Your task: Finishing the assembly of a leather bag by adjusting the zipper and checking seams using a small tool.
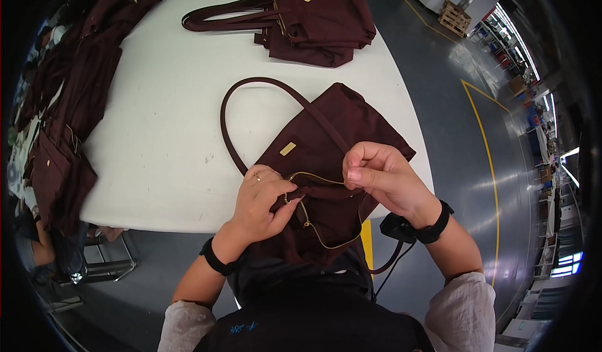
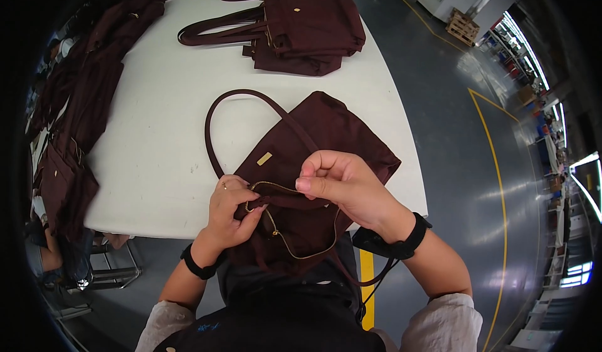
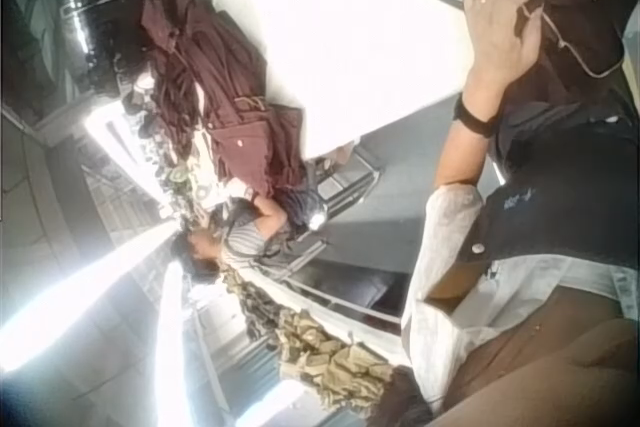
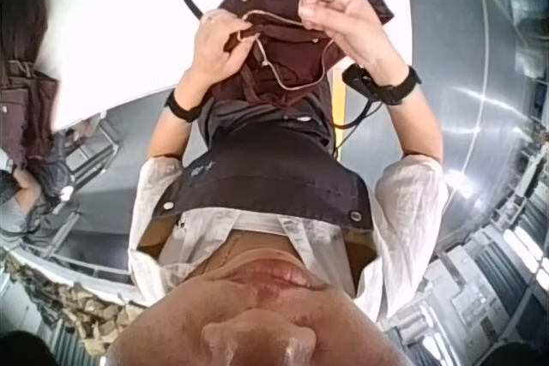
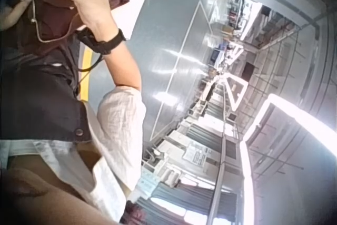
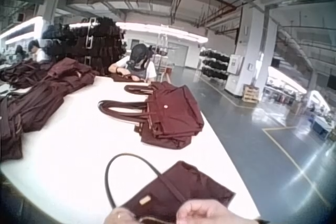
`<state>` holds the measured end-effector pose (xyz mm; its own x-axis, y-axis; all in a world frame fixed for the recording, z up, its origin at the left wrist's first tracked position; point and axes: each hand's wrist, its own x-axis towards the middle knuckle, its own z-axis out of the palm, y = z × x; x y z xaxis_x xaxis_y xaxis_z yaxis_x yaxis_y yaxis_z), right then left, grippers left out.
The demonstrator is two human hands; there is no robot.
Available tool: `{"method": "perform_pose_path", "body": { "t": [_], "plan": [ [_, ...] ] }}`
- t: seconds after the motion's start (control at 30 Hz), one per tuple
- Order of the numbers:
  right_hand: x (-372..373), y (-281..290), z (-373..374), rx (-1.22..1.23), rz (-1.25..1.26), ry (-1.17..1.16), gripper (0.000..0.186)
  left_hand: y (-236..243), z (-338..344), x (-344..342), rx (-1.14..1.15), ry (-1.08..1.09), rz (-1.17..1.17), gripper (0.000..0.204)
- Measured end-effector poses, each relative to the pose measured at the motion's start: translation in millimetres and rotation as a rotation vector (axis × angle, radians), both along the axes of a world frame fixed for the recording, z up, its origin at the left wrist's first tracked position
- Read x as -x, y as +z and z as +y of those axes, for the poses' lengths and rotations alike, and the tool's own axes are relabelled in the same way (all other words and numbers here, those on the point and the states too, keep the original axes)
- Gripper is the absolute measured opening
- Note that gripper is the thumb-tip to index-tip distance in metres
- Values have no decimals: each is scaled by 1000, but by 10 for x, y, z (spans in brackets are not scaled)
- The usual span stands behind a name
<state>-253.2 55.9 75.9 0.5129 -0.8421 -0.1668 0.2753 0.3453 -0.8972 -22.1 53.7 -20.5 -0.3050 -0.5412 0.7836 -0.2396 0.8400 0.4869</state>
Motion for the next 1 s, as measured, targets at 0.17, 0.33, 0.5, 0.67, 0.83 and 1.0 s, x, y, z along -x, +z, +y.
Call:
{"method": "perform_pose_path", "body": {
  "t": [0.17,0.33,0.5,0.67,0.83,1.0],
  "plan": [
    [113,185,21,414,431,-281,6,-14,14,-8,0,7,21,35],
    [421,348,-97,1323,1247,-787,18,5,20,6,4,6,16,35],
    [116,363,130,1177,1029,-380,14,-15,49,-12,7,11,5,35],
    [-256,61,243,1209,826,-147,13,11,69,7,3,26,-8,35],
    [-356,-96,227,1230,842,-208,13,1,68,-6,6,18,3,36],
    [-376,-96,263,1322,876,-262,13,26,69,-7,9,16,-9,37]
  ]
}}
